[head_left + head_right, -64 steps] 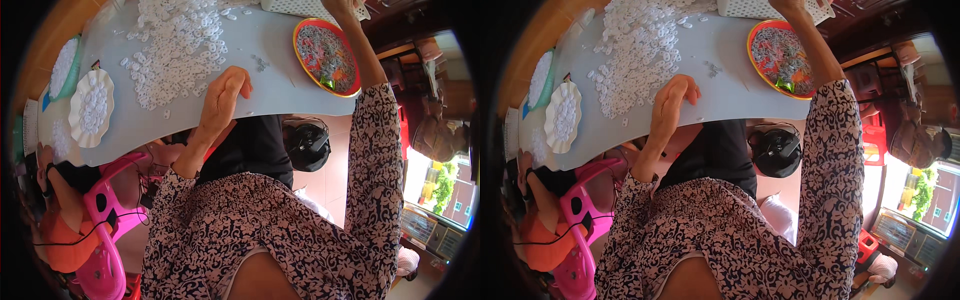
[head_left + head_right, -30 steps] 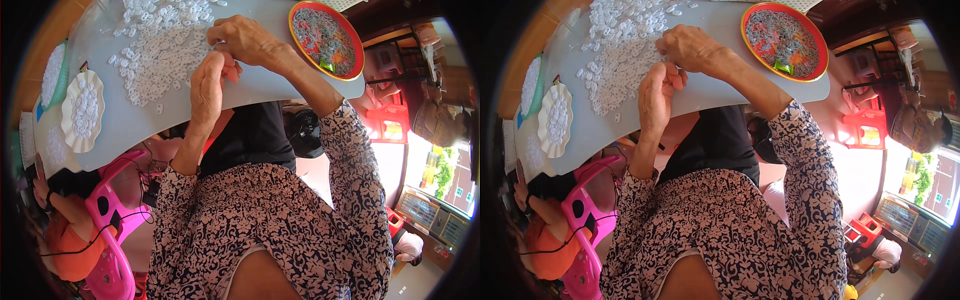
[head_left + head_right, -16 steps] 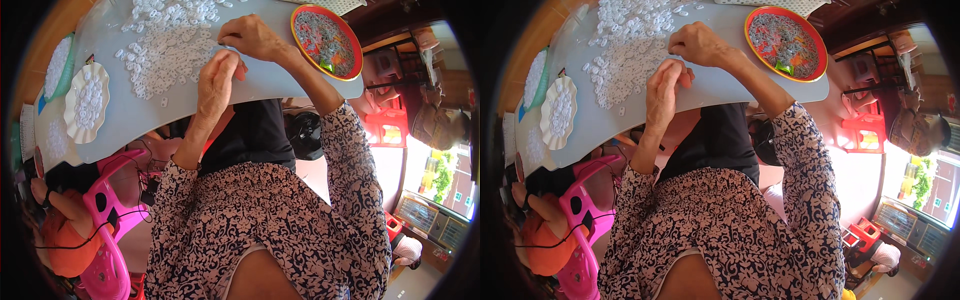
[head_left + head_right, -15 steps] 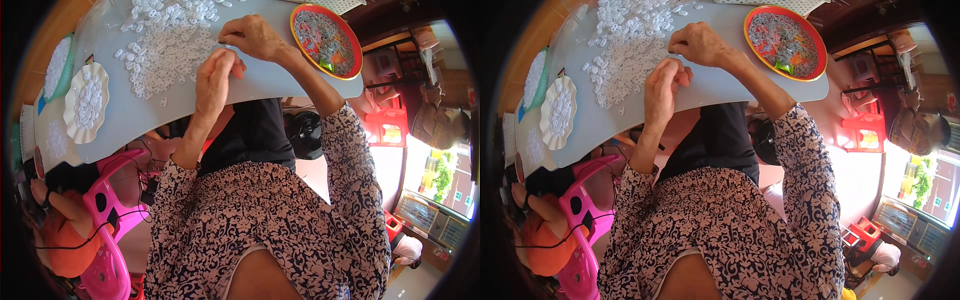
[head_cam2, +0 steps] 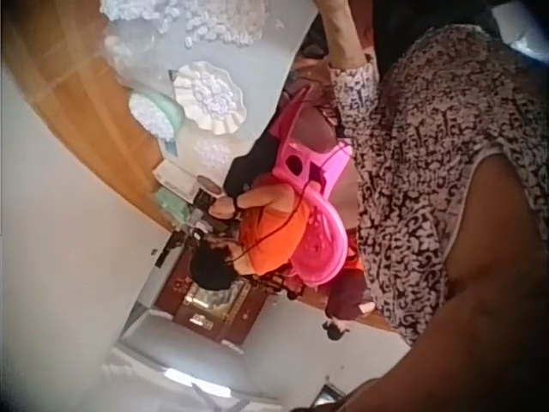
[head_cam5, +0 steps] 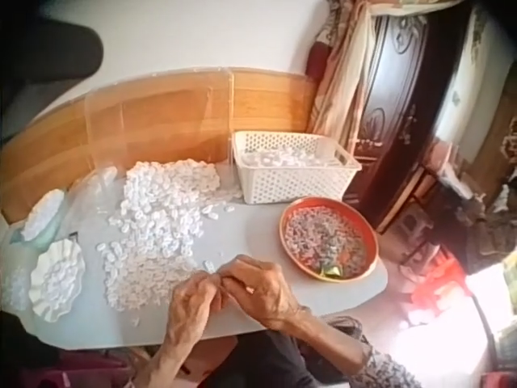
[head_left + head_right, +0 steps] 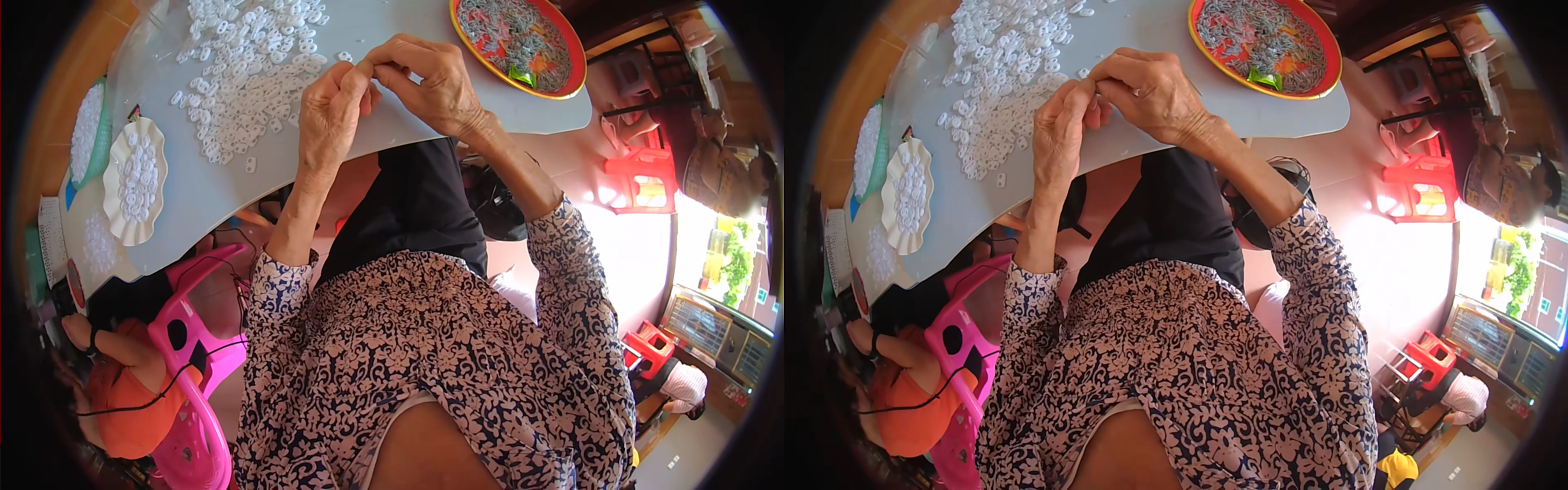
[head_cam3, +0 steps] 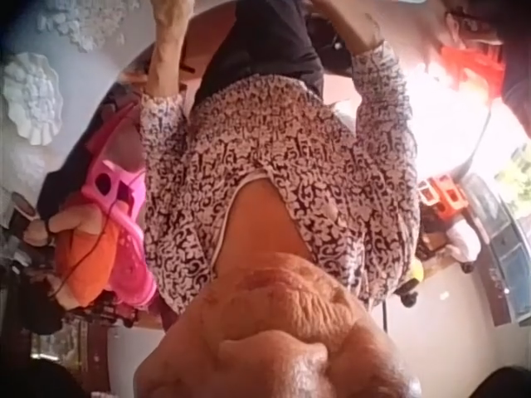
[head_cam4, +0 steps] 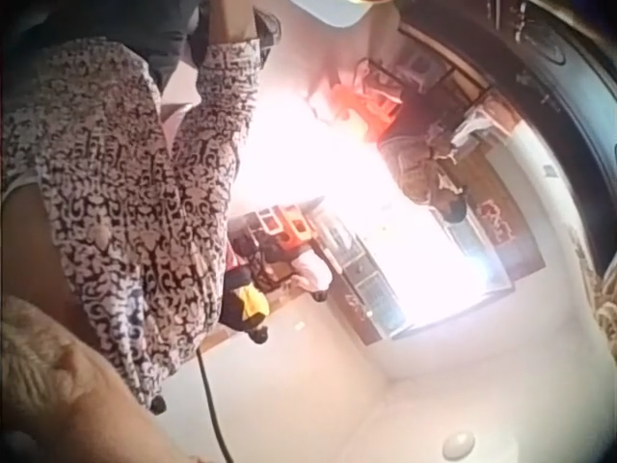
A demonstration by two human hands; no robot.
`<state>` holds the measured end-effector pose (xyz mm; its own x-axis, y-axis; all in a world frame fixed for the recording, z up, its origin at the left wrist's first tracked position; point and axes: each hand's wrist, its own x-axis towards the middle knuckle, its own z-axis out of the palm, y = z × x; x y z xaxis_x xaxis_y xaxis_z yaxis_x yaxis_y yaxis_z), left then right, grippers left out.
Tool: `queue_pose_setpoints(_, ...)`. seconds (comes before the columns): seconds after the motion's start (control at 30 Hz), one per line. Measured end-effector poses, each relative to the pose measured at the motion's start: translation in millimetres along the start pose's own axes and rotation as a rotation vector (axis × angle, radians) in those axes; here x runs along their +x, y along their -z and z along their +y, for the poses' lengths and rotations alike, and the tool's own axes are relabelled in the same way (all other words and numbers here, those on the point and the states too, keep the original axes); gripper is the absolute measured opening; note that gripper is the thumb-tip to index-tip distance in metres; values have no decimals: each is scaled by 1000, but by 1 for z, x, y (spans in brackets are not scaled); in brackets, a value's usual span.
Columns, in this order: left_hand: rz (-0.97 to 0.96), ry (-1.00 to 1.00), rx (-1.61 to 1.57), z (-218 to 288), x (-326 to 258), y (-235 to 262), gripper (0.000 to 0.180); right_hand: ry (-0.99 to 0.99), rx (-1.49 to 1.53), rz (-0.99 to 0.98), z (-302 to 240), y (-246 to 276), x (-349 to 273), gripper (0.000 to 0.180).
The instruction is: Assembling small plastic and metal components by hand at a workbench.
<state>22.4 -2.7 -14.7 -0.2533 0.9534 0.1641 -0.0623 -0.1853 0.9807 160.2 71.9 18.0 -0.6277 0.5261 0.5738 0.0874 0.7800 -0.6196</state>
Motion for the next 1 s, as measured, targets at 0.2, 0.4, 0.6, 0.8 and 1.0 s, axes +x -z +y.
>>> queue_pose_setpoints(0.2,8,8,68,4,-3,-1,34,-63,124,30,-4,0,-11,12)
queue_pose_setpoints(0.4,-42,18,16,8,-4,-2,25,-279,449,47,4,-3,-21,15)
queue_pose_setpoints(0.6,-58,22,67,13,-7,-4,23,-348,431,3,5,-2,-20,17)
queue_pose_setpoints(0.8,36,41,52,5,-3,-5,23,-424,344,149,4,-16,-15,14)
queue_pose_setpoints(1.0,39,106,-169,1,0,-1,18,-476,425,172,9,-6,-12,15)
